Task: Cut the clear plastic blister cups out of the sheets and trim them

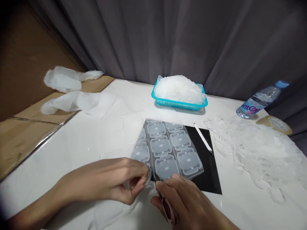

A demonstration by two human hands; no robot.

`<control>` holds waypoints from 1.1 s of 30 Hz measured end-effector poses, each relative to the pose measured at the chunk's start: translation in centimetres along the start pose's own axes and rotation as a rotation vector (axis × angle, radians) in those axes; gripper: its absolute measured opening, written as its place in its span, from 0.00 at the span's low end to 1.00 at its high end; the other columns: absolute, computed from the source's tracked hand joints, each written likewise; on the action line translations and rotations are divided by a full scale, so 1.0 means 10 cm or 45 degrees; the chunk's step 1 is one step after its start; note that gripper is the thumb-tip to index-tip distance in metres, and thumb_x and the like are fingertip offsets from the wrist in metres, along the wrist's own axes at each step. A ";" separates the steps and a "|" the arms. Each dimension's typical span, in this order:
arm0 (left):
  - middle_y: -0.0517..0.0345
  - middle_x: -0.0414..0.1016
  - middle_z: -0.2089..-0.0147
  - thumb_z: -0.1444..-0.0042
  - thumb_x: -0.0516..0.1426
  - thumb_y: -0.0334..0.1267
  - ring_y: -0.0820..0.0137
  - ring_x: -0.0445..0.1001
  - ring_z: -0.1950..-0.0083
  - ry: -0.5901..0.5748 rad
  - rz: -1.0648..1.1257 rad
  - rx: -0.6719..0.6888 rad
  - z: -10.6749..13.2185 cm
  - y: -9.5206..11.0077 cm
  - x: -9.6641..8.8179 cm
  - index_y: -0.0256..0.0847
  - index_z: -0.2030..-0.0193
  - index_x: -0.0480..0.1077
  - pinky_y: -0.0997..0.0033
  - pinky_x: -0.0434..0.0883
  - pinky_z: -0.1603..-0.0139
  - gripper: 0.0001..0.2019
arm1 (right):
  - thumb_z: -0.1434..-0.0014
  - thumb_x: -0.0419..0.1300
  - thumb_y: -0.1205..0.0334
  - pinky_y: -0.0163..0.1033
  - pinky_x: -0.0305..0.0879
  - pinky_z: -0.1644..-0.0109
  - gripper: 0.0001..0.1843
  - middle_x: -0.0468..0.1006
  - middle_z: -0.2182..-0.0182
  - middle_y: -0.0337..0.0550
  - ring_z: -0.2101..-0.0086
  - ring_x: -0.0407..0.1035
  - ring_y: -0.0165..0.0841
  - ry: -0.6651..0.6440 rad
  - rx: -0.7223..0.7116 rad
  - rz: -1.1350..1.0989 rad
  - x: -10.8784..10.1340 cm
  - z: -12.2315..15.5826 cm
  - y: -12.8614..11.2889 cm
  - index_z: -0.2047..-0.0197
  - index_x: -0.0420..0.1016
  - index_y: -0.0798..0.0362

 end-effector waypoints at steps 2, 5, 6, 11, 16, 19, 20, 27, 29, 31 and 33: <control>0.66 0.64 0.70 0.51 0.55 0.24 0.75 0.61 0.72 0.003 -0.011 0.012 0.00 0.00 0.01 0.43 0.69 0.58 0.74 0.57 0.71 0.11 | 0.26 0.57 0.64 0.35 0.78 0.52 0.09 0.85 0.67 0.43 0.65 0.81 0.32 -0.024 0.000 -0.027 0.04 0.01 0.00 0.50 0.75 0.61; 0.66 0.63 0.70 0.50 0.55 0.24 0.75 0.61 0.72 0.018 -0.013 0.051 -0.01 0.00 0.03 0.43 0.69 0.56 0.73 0.58 0.70 0.11 | 0.26 0.57 0.64 0.36 0.78 0.52 0.10 0.85 0.66 0.44 0.64 0.81 0.33 -0.023 0.003 -0.033 0.11 0.05 0.00 0.48 0.74 0.63; 0.66 0.63 0.70 0.49 0.55 0.24 0.74 0.62 0.71 0.022 -0.011 0.069 -0.01 0.00 0.03 0.43 0.69 0.56 0.73 0.58 0.70 0.11 | 0.26 0.57 0.65 0.36 0.78 0.51 0.11 0.85 0.66 0.45 0.63 0.81 0.33 -0.028 0.000 -0.029 0.14 0.07 0.00 0.47 0.74 0.63; 0.66 0.62 0.71 0.49 0.55 0.24 0.75 0.61 0.72 0.052 -0.017 0.132 -0.02 0.01 0.02 0.43 0.69 0.56 0.73 0.57 0.71 0.11 | 0.26 0.56 0.67 0.39 0.76 0.41 0.15 0.85 0.59 0.48 0.57 0.81 0.34 -0.126 -0.017 -0.052 0.23 0.14 0.02 0.41 0.72 0.65; 0.67 0.60 0.72 0.48 0.57 0.24 0.75 0.59 0.73 0.091 -0.040 0.124 -0.01 -0.01 0.04 0.43 0.70 0.55 0.73 0.57 0.72 0.13 | 0.25 0.53 0.66 0.36 0.73 0.37 0.15 0.85 0.58 0.48 0.55 0.80 0.32 -0.118 -0.062 -0.043 0.22 0.08 0.02 0.41 0.73 0.66; 0.67 0.61 0.71 0.49 0.57 0.24 0.75 0.59 0.73 0.078 -0.044 0.114 -0.01 -0.02 0.06 0.43 0.70 0.56 0.73 0.57 0.72 0.13 | 0.25 0.54 0.66 0.34 0.71 0.36 0.14 0.85 0.59 0.46 0.56 0.80 0.31 -0.071 -0.108 0.008 0.18 0.02 0.02 0.44 0.75 0.66; 0.67 0.61 0.71 0.49 0.57 0.24 0.75 0.59 0.73 0.075 -0.046 0.111 -0.01 -0.03 0.06 0.43 0.70 0.56 0.73 0.57 0.72 0.13 | 0.25 0.54 0.66 0.34 0.70 0.36 0.14 0.86 0.59 0.45 0.56 0.80 0.30 -0.059 -0.116 0.022 0.17 0.00 0.01 0.45 0.75 0.66; 0.68 0.60 0.72 0.51 0.57 0.23 0.75 0.58 0.74 0.084 -0.035 0.102 0.01 0.00 0.05 0.43 0.70 0.55 0.74 0.57 0.72 0.14 | 0.25 0.55 0.65 0.33 0.74 0.41 0.14 0.86 0.61 0.45 0.58 0.80 0.31 -0.034 -0.122 0.106 0.15 0.01 0.00 0.46 0.77 0.64; 0.68 0.62 0.71 0.53 0.57 0.22 0.75 0.60 0.73 0.055 -0.017 0.099 0.01 0.00 0.03 0.43 0.70 0.56 0.74 0.57 0.73 0.14 | 0.27 0.59 0.63 0.33 0.76 0.43 0.14 0.86 0.60 0.45 0.57 0.81 0.33 0.000 -0.114 0.147 0.18 0.07 -0.01 0.46 0.77 0.64; 0.68 0.62 0.71 0.54 0.57 0.21 0.75 0.61 0.73 0.025 0.007 0.116 0.02 0.01 0.01 0.43 0.70 0.57 0.75 0.57 0.73 0.15 | 0.29 0.62 0.63 0.35 0.77 0.45 0.14 0.86 0.61 0.45 0.58 0.81 0.34 0.013 -0.106 0.178 0.21 0.12 -0.02 0.46 0.78 0.64; 0.68 0.63 0.71 0.55 0.57 0.21 0.75 0.62 0.72 0.007 0.020 0.129 0.02 0.01 -0.01 0.43 0.70 0.57 0.75 0.57 0.73 0.14 | 0.30 0.62 0.63 0.36 0.78 0.47 0.15 0.87 0.61 0.45 0.59 0.82 0.35 0.015 -0.102 0.195 0.22 0.14 -0.03 0.46 0.78 0.65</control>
Point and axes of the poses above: each hand's wrist, its own z-axis away from the middle knuckle, its own x-axis out of the palm, y = z × x, the point moved 2 cm from there along -z, towards the middle knuckle
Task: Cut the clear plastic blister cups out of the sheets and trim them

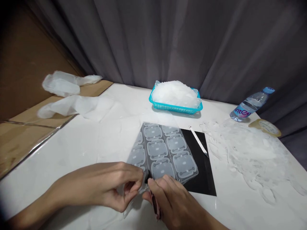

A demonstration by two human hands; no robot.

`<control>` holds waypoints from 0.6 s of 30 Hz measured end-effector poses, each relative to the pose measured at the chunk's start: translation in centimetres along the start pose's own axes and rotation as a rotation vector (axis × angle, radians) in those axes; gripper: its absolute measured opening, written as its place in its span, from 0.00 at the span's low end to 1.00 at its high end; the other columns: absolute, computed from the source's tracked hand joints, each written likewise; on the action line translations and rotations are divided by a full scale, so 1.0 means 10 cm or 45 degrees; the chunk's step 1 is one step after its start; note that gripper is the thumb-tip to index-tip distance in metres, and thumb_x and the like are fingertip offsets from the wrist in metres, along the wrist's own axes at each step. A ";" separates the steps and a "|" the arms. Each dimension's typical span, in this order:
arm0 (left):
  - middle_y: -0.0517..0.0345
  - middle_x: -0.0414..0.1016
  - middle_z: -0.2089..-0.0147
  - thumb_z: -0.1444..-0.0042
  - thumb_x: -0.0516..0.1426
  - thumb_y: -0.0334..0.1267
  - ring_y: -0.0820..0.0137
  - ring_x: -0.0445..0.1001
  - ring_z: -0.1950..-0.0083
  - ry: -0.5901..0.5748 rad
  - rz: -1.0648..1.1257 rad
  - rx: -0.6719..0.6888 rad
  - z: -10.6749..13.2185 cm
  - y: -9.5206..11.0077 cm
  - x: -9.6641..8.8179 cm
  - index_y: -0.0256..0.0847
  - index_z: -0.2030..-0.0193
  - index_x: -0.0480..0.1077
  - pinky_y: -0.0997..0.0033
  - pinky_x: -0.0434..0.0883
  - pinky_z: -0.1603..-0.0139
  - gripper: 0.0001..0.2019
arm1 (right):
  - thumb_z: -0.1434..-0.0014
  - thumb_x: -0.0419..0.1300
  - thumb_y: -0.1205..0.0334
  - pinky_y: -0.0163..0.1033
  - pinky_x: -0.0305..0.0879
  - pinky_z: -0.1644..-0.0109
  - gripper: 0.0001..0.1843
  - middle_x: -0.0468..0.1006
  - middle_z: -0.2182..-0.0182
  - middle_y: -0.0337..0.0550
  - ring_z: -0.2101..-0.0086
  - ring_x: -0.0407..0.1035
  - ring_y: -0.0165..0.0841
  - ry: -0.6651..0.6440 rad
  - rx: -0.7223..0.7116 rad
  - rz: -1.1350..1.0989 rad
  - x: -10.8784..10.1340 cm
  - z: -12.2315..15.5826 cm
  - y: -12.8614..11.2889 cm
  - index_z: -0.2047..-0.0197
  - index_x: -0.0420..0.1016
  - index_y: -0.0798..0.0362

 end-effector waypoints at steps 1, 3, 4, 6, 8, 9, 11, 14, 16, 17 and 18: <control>0.68 0.63 0.71 0.55 0.57 0.21 0.75 0.62 0.72 -0.002 -0.003 -0.006 0.00 0.00 -0.01 0.43 0.70 0.57 0.75 0.57 0.73 0.14 | 0.30 0.62 0.63 0.36 0.79 0.48 0.14 0.87 0.61 0.45 0.60 0.82 0.35 -0.005 0.004 0.010 0.00 0.00 -0.01 0.46 0.78 0.64; 0.67 0.64 0.71 0.55 0.57 0.21 0.75 0.62 0.72 0.001 -0.011 -0.034 0.01 -0.01 -0.01 0.43 0.70 0.58 0.76 0.57 0.73 0.14 | 0.30 0.62 0.63 0.36 0.80 0.52 0.13 0.87 0.63 0.43 0.63 0.82 0.35 0.021 0.015 0.020 -0.03 -0.03 -0.03 0.47 0.78 0.63; 0.67 0.64 0.70 0.55 0.57 0.21 0.75 0.62 0.72 0.007 -0.012 -0.045 0.02 -0.01 -0.01 0.43 0.70 0.58 0.76 0.57 0.73 0.14 | 0.30 0.62 0.63 0.36 0.80 0.54 0.12 0.87 0.65 0.42 0.64 0.82 0.34 0.034 0.021 0.018 -0.04 -0.05 -0.05 0.49 0.79 0.62; 0.67 0.64 0.71 0.54 0.57 0.22 0.75 0.61 0.73 0.021 -0.005 -0.046 0.03 -0.01 -0.01 0.43 0.70 0.58 0.76 0.57 0.73 0.13 | 0.30 0.62 0.63 0.35 0.80 0.56 0.10 0.87 0.68 0.41 0.67 0.82 0.33 0.051 0.049 -0.002 -0.07 -0.08 -0.06 0.51 0.79 0.61; 0.68 0.63 0.71 0.54 0.57 0.22 0.75 0.60 0.73 0.034 -0.006 -0.031 0.03 -0.01 -0.01 0.43 0.70 0.58 0.76 0.57 0.73 0.13 | 0.30 0.62 0.64 0.35 0.80 0.54 0.10 0.86 0.68 0.42 0.67 0.82 0.33 0.057 0.074 -0.022 -0.07 -0.10 -0.06 0.50 0.78 0.61; 0.67 0.62 0.72 0.53 0.57 0.23 0.75 0.59 0.74 0.039 -0.012 -0.025 0.03 -0.01 0.00 0.43 0.70 0.57 0.76 0.57 0.73 0.13 | 0.30 0.62 0.65 0.35 0.80 0.53 0.10 0.86 0.67 0.42 0.67 0.82 0.34 0.054 0.070 -0.022 -0.07 -0.10 -0.05 0.49 0.78 0.62; 0.67 0.61 0.72 0.53 0.57 0.23 0.75 0.59 0.74 0.043 -0.024 -0.022 0.04 -0.01 0.00 0.43 0.71 0.57 0.75 0.57 0.73 0.13 | 0.30 0.61 0.66 0.35 0.78 0.51 0.11 0.87 0.67 0.42 0.66 0.81 0.33 0.062 0.045 -0.014 -0.04 -0.10 -0.04 0.49 0.78 0.63; 0.67 0.62 0.71 0.53 0.57 0.23 0.75 0.59 0.73 0.044 -0.042 -0.031 0.04 0.00 0.01 0.43 0.70 0.56 0.74 0.57 0.72 0.13 | 0.28 0.60 0.64 0.33 0.77 0.51 0.11 0.87 0.65 0.43 0.63 0.81 0.33 0.051 0.023 0.005 0.01 -0.09 -0.01 0.48 0.78 0.63; 0.67 0.62 0.71 0.52 0.57 0.24 0.74 0.59 0.73 0.049 -0.061 -0.051 0.05 0.00 0.02 0.43 0.70 0.56 0.74 0.57 0.71 0.13 | 0.26 0.57 0.63 0.34 0.77 0.50 0.13 0.87 0.63 0.44 0.61 0.81 0.34 0.023 0.040 -0.004 0.04 -0.09 0.01 0.47 0.77 0.63; 0.67 0.62 0.71 0.52 0.57 0.24 0.74 0.58 0.73 0.053 -0.066 -0.055 0.05 0.00 0.02 0.43 0.70 0.56 0.74 0.58 0.71 0.13 | 0.25 0.55 0.63 0.35 0.77 0.50 0.14 0.87 0.62 0.45 0.60 0.81 0.34 0.006 0.045 -0.013 0.05 -0.10 0.02 0.46 0.76 0.63; 0.67 0.61 0.71 0.51 0.57 0.24 0.74 0.58 0.73 0.059 -0.069 -0.055 0.05 0.00 0.02 0.43 0.71 0.56 0.73 0.58 0.71 0.13 | 0.25 0.54 0.63 0.35 0.77 0.50 0.14 0.87 0.62 0.45 0.59 0.81 0.34 -0.003 0.046 -0.020 0.06 -0.10 0.02 0.46 0.76 0.63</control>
Point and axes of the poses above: each hand's wrist, its own z-axis away from the middle knuckle, its own x-axis out of the palm, y = z × x, the point moved 2 cm from there along -z, towards the middle knuckle
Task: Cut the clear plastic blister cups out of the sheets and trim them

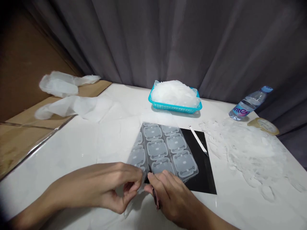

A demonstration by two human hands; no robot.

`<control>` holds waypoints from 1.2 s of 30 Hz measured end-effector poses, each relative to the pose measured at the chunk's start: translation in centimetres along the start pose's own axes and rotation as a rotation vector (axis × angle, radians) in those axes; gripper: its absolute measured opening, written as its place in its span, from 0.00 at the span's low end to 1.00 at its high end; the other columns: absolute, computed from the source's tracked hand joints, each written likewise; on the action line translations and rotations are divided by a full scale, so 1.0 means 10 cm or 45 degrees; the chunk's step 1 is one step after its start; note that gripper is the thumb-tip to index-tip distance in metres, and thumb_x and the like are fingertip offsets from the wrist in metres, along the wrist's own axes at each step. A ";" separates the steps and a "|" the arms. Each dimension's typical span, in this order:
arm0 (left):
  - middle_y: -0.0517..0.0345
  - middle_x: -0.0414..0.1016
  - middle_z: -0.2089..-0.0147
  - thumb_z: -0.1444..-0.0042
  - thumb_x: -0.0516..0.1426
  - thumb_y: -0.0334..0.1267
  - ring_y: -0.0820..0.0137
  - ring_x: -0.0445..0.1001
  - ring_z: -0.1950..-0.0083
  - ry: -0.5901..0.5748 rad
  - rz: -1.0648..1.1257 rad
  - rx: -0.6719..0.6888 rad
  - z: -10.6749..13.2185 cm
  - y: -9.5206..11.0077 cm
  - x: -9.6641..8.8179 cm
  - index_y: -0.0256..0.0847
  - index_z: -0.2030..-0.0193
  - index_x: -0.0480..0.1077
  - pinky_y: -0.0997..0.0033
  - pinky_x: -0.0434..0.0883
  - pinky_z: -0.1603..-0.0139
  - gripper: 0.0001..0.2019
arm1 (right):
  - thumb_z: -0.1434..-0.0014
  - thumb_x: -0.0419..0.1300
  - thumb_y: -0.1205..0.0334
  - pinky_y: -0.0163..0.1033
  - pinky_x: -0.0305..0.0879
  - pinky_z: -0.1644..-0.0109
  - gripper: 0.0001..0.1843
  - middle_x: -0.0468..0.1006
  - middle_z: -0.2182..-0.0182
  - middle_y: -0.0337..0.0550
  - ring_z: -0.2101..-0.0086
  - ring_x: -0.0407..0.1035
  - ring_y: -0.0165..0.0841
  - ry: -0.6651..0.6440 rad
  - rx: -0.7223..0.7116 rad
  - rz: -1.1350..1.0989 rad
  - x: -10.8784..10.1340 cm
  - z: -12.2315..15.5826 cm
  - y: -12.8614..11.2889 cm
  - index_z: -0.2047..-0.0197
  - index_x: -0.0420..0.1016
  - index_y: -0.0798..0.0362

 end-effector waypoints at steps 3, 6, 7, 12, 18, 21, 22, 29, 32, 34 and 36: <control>0.67 0.60 0.73 0.52 0.57 0.24 0.74 0.57 0.74 0.016 0.002 0.031 0.00 0.01 0.01 0.43 0.71 0.55 0.73 0.57 0.72 0.13 | 0.24 0.50 0.65 0.36 0.77 0.49 0.16 0.86 0.60 0.47 0.58 0.81 0.35 -0.050 -0.019 -0.028 0.03 -0.02 0.02 0.42 0.73 0.64; 0.68 0.59 0.73 0.55 0.57 0.23 0.75 0.56 0.74 -0.001 0.032 0.061 0.00 0.02 0.03 0.43 0.71 0.56 0.74 0.56 0.74 0.14 | 0.23 0.44 0.67 0.38 0.77 0.48 0.19 0.85 0.58 0.50 0.57 0.80 0.35 -0.111 -0.042 -0.064 0.06 -0.04 0.04 0.40 0.71 0.65; 0.69 0.59 0.73 0.56 0.57 0.23 0.75 0.56 0.75 -0.008 0.034 0.068 -0.01 0.02 0.03 0.43 0.71 0.56 0.74 0.55 0.74 0.14 | 0.23 0.42 0.67 0.38 0.77 0.48 0.20 0.85 0.57 0.51 0.57 0.80 0.35 -0.127 -0.043 -0.072 0.07 -0.04 0.05 0.40 0.71 0.66; 0.68 0.62 0.73 0.45 0.60 0.32 0.75 0.60 0.74 0.022 -0.085 -0.019 -0.03 0.02 0.00 0.43 0.69 0.57 0.73 0.56 0.73 0.12 | 0.23 0.41 0.66 0.36 0.76 0.49 0.22 0.86 0.59 0.50 0.57 0.81 0.35 -0.099 -0.020 -0.062 0.09 -0.02 0.07 0.42 0.73 0.64; 0.65 0.62 0.77 0.41 0.60 0.39 0.72 0.61 0.78 0.174 -0.333 -0.109 -0.09 -0.03 0.03 0.43 0.73 0.59 0.69 0.54 0.74 0.14 | 0.23 0.44 0.64 0.38 0.77 0.48 0.20 0.86 0.56 0.50 0.56 0.81 0.36 -0.098 0.017 -0.085 0.12 0.06 0.08 0.40 0.72 0.63; 0.66 0.55 0.81 0.51 0.58 0.28 0.75 0.53 0.81 0.096 -0.277 -0.118 -0.07 -0.02 0.06 0.42 0.78 0.54 0.69 0.51 0.78 0.14 | 0.24 0.50 0.63 0.38 0.77 0.47 0.18 0.86 0.57 0.50 0.56 0.81 0.37 -0.085 0.033 -0.096 0.13 0.06 0.07 0.40 0.72 0.64; 0.66 0.53 0.82 0.54 0.57 0.27 0.75 0.50 0.82 0.064 -0.255 -0.121 -0.07 -0.01 0.06 0.42 0.79 0.53 0.69 0.50 0.78 0.14 | 0.24 0.50 0.64 0.38 0.77 0.47 0.18 0.86 0.57 0.50 0.56 0.81 0.37 -0.086 0.022 -0.097 0.13 0.05 0.06 0.40 0.72 0.65; 0.68 0.50 0.81 0.54 0.56 0.28 0.76 0.49 0.81 0.009 -0.169 -0.075 -0.03 -0.01 0.07 0.42 0.77 0.53 0.70 0.51 0.77 0.13 | 0.23 0.46 0.65 0.38 0.76 0.49 0.18 0.86 0.56 0.48 0.56 0.79 0.36 -0.080 0.014 -0.112 0.12 0.02 0.04 0.42 0.72 0.65; 0.68 0.50 0.81 0.53 0.55 0.28 0.76 0.49 0.80 -0.002 -0.148 -0.068 -0.04 -0.02 0.10 0.42 0.77 0.52 0.71 0.52 0.76 0.13 | 0.22 0.46 0.64 0.40 0.75 0.49 0.19 0.86 0.56 0.49 0.56 0.80 0.38 -0.096 0.003 -0.093 0.12 0.02 0.04 0.41 0.72 0.65; 0.68 0.49 0.81 0.53 0.55 0.28 0.76 0.49 0.80 -0.005 -0.145 -0.068 -0.04 -0.02 0.11 0.42 0.77 0.51 0.70 0.51 0.76 0.13 | 0.22 0.45 0.64 0.40 0.75 0.49 0.19 0.86 0.56 0.50 0.57 0.80 0.38 -0.101 -0.016 -0.086 0.11 0.01 0.04 0.42 0.72 0.66; 0.68 0.49 0.81 0.53 0.55 0.27 0.76 0.48 0.80 0.008 -0.146 -0.058 -0.04 -0.01 0.11 0.42 0.77 0.51 0.70 0.51 0.76 0.14 | 0.22 0.44 0.65 0.40 0.76 0.50 0.19 0.86 0.57 0.50 0.57 0.81 0.38 -0.113 -0.032 -0.096 0.10 -0.01 0.05 0.42 0.72 0.66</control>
Point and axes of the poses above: each hand's wrist, its own z-axis away from the middle knuckle, its own x-axis out of the palm, y = z × x, the point moved 2 cm from there along -z, towards the middle knuckle
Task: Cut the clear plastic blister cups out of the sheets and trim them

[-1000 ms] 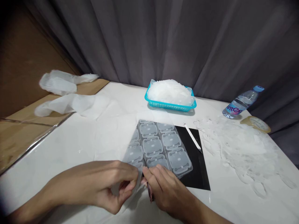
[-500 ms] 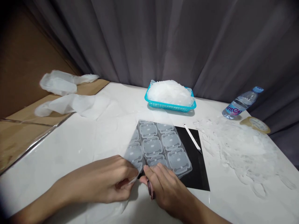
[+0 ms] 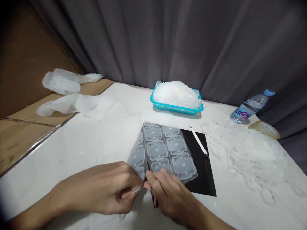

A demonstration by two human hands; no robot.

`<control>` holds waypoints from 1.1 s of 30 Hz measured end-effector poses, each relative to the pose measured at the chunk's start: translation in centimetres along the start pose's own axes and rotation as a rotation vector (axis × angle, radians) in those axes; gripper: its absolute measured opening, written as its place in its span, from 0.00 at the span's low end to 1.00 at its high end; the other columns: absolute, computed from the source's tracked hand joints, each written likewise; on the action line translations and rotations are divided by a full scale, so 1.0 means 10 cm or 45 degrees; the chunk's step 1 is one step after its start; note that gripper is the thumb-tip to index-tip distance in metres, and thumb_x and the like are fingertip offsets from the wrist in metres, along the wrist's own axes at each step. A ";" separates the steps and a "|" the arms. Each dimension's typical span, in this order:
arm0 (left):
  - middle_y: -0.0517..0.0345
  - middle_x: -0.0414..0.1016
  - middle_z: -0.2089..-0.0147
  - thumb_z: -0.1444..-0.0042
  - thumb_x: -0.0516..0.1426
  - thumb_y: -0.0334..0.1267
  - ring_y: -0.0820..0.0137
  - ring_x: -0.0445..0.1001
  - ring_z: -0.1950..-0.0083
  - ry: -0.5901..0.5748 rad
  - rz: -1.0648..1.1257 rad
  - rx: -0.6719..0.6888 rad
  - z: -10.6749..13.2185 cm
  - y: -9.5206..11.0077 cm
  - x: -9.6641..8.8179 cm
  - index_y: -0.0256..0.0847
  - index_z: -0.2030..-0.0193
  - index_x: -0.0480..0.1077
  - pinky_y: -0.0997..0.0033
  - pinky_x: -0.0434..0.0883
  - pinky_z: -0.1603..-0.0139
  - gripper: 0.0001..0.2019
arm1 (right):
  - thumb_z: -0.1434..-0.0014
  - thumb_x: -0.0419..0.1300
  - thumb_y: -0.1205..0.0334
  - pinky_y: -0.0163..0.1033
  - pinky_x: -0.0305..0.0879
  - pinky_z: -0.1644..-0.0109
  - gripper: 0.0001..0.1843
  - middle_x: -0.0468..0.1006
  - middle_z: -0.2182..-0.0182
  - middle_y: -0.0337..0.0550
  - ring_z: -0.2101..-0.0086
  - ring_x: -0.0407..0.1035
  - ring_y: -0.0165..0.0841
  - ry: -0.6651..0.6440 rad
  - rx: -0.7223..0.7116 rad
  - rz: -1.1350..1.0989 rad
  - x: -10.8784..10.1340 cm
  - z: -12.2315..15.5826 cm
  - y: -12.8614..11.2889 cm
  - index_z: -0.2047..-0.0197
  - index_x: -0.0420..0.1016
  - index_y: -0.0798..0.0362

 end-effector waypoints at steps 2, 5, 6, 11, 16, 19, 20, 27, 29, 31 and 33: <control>0.68 0.49 0.81 0.53 0.55 0.27 0.76 0.48 0.80 -0.005 -0.002 0.002 -0.01 0.01 -0.01 0.42 0.77 0.50 0.70 0.51 0.76 0.14 | 0.22 0.43 0.65 0.40 0.76 0.51 0.20 0.86 0.58 0.50 0.58 0.81 0.38 -0.006 -0.018 0.001 -0.01 -0.02 0.00 0.43 0.73 0.67; 0.67 0.50 0.81 0.52 0.55 0.28 0.76 0.48 0.80 -0.028 0.000 -0.006 -0.02 0.02 -0.01 0.42 0.77 0.51 0.70 0.52 0.76 0.14 | 0.22 0.45 0.67 0.39 0.75 0.51 0.19 0.86 0.57 0.49 0.57 0.81 0.38 0.004 -0.040 0.041 -0.03 -0.03 0.00 0.43 0.73 0.66; 0.67 0.50 0.81 0.52 0.55 0.28 0.76 0.48 0.80 -0.033 0.002 -0.010 -0.02 0.02 -0.02 0.42 0.77 0.51 0.70 0.52 0.76 0.14 | 0.22 0.45 0.66 0.39 0.75 0.51 0.18 0.87 0.56 0.48 0.57 0.81 0.37 0.013 -0.043 0.052 -0.03 -0.03 -0.01 0.44 0.73 0.65; 0.67 0.50 0.81 0.52 0.56 0.28 0.76 0.49 0.81 -0.024 0.010 -0.029 -0.01 0.02 -0.01 0.42 0.78 0.52 0.70 0.51 0.77 0.14 | 0.22 0.46 0.64 0.38 0.74 0.51 0.18 0.87 0.59 0.45 0.58 0.81 0.36 0.063 -0.039 0.094 -0.04 -0.03 -0.03 0.45 0.74 0.64; 0.67 0.51 0.81 0.53 0.56 0.27 0.75 0.48 0.81 -0.008 0.014 0.005 0.00 0.01 0.00 0.42 0.78 0.51 0.70 0.52 0.77 0.15 | 0.22 0.42 0.67 0.40 0.75 0.50 0.20 0.87 0.57 0.48 0.58 0.81 0.38 0.029 -0.030 0.069 -0.03 -0.03 -0.01 0.45 0.74 0.66; 0.67 0.52 0.81 0.54 0.56 0.26 0.75 0.48 0.81 -0.005 0.000 0.042 0.00 0.02 0.01 0.42 0.78 0.49 0.70 0.53 0.77 0.16 | 0.22 0.42 0.67 0.40 0.76 0.50 0.20 0.86 0.58 0.50 0.57 0.80 0.38 0.014 -0.033 0.030 -0.03 -0.03 0.00 0.45 0.73 0.67; 0.67 0.52 0.81 0.54 0.56 0.26 0.75 0.48 0.81 -0.002 -0.006 0.052 0.00 0.02 0.01 0.43 0.78 0.49 0.70 0.53 0.77 0.17 | 0.22 0.43 0.67 0.39 0.76 0.50 0.19 0.86 0.58 0.50 0.57 0.80 0.37 0.019 -0.037 0.029 -0.03 -0.02 0.00 0.44 0.73 0.67; 0.67 0.52 0.82 0.54 0.57 0.26 0.75 0.48 0.81 0.000 0.016 0.021 -0.01 0.03 0.01 0.42 0.79 0.49 0.69 0.51 0.78 0.17 | 0.23 0.41 0.68 0.37 0.76 0.49 0.21 0.86 0.58 0.49 0.57 0.80 0.35 0.004 -0.041 0.068 -0.03 -0.01 -0.02 0.43 0.73 0.65; 0.67 0.51 0.82 0.55 0.57 0.26 0.76 0.48 0.82 -0.004 0.026 0.012 -0.01 0.02 0.01 0.42 0.79 0.49 0.69 0.50 0.78 0.17 | 0.22 0.42 0.67 0.38 0.77 0.52 0.20 0.87 0.60 0.48 0.58 0.81 0.36 0.018 -0.037 0.078 -0.05 -0.02 -0.02 0.44 0.73 0.65; 0.67 0.51 0.82 0.55 0.57 0.26 0.76 0.48 0.82 -0.016 0.028 0.006 -0.01 0.01 0.02 0.42 0.79 0.49 0.69 0.50 0.78 0.17 | 0.22 0.43 0.67 0.37 0.76 0.51 0.19 0.87 0.61 0.48 0.58 0.81 0.35 0.038 -0.043 0.079 -0.06 -0.04 -0.01 0.45 0.73 0.64; 0.67 0.51 0.82 0.55 0.57 0.26 0.76 0.48 0.81 -0.026 0.022 0.004 0.00 0.01 0.02 0.42 0.78 0.49 0.69 0.50 0.78 0.17 | 0.22 0.45 0.67 0.36 0.76 0.50 0.18 0.86 0.61 0.47 0.59 0.81 0.34 0.075 -0.049 0.075 -0.07 -0.06 -0.01 0.46 0.74 0.64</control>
Point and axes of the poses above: each hand's wrist, its own z-axis away from the middle knuckle, its own x-axis out of the palm, y = z × x, the point moved 2 cm from there along -z, towards the middle knuckle
